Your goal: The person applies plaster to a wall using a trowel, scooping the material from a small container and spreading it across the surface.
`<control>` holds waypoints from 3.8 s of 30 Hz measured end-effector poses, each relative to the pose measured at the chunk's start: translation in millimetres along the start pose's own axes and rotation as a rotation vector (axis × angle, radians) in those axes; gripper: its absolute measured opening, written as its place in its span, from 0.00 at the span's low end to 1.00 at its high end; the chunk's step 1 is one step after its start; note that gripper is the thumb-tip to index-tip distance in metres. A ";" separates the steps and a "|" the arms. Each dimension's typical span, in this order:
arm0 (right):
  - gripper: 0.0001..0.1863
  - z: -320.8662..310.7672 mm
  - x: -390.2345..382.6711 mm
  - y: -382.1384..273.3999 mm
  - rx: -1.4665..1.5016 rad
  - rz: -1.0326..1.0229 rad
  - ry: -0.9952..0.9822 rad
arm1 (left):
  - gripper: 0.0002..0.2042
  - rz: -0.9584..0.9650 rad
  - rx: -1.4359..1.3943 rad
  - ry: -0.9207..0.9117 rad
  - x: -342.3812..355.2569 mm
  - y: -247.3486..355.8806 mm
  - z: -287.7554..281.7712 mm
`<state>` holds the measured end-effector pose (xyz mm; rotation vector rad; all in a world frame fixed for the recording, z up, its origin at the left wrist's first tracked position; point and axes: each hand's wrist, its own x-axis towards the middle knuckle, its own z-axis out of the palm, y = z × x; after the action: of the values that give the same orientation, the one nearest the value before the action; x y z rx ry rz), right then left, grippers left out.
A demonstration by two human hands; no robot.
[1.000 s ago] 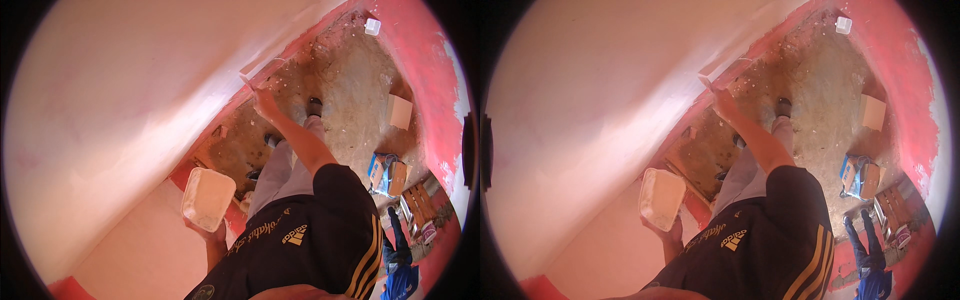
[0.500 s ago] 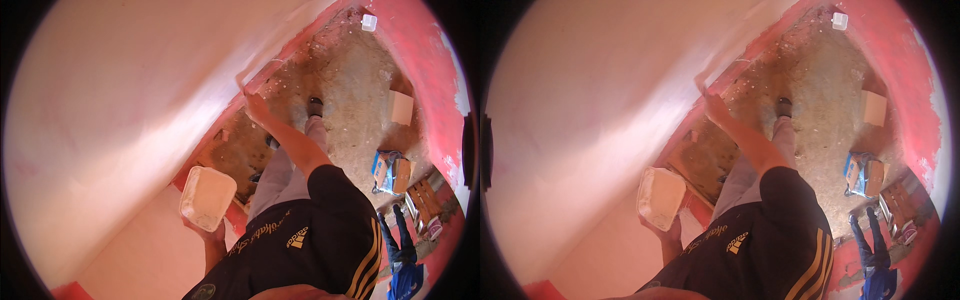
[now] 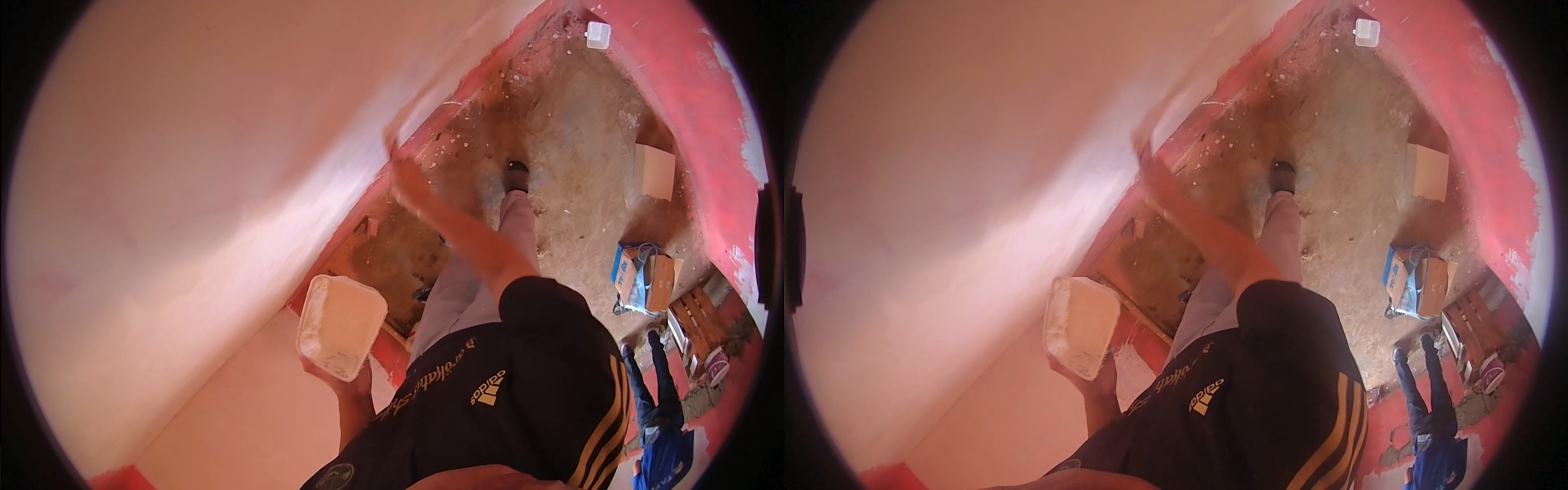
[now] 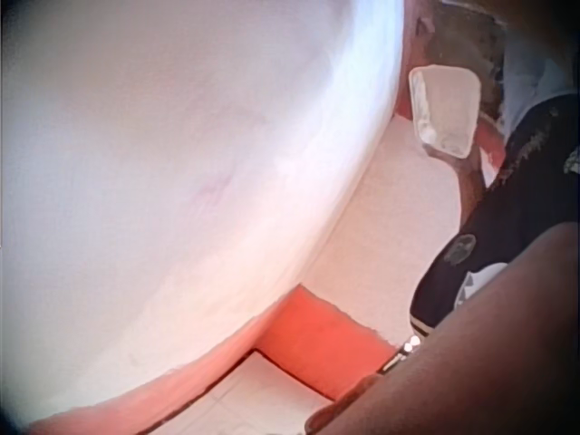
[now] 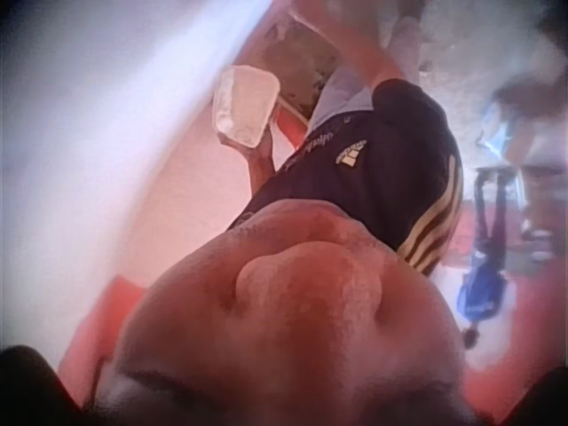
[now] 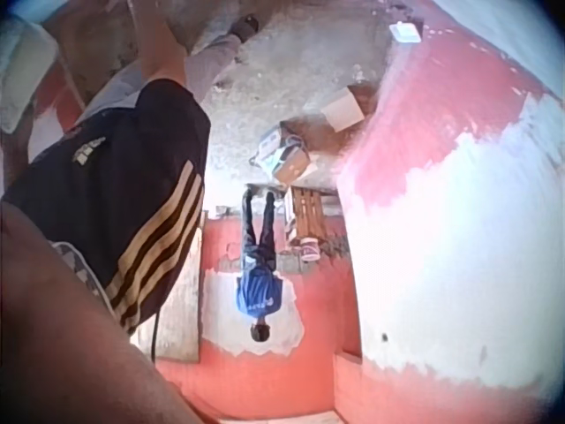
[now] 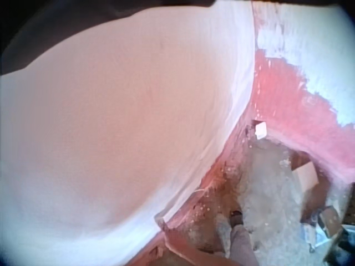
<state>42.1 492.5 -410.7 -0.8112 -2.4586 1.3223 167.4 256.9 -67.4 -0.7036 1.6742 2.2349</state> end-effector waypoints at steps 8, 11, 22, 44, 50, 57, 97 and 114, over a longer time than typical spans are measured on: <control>0.16 -88.7 77.6 103.1 -0.137 0.123 0.332 | 0.31 0.064 -0.063 0.145 -5.2 1.3 33.8; 0.17 -128.0 132.0 112.5 -0.096 0.249 0.469 | 0.30 0.039 -0.002 0.048 -2.5 1.8 14.7; 0.20 -37.7 -8.9 54.0 -0.126 -0.038 -0.125 | 0.26 0.092 0.022 -0.079 -0.1 8.9 29.4; 0.20 -79.1 82.3 93.6 -0.129 0.154 0.448 | 0.24 0.125 0.076 -0.028 6.4 37.4 -31.8; 0.22 -61.9 106.9 58.6 -0.083 0.191 0.461 | 0.28 0.050 -0.085 0.098 3.1 30.2 -56.4; 0.16 113.6 -125.6 -43.8 0.100 -0.098 -0.213 | 0.31 0.059 -0.062 0.063 16.1 30.6 -70.9; 0.11 -378.1 -44.6 -318.3 -0.120 -1.094 -0.560 | 0.32 0.081 -0.274 -0.390 2.2 -16.7 117.1; 0.14 -342.1 -19.1 -310.2 -0.377 -1.500 -0.794 | 0.26 0.105 -0.551 -0.242 -18.3 -38.6 150.5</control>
<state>99.0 583.0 38.9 1.5770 -2.5836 0.5286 168.0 413.1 -56.8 -0.4317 1.0061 2.7568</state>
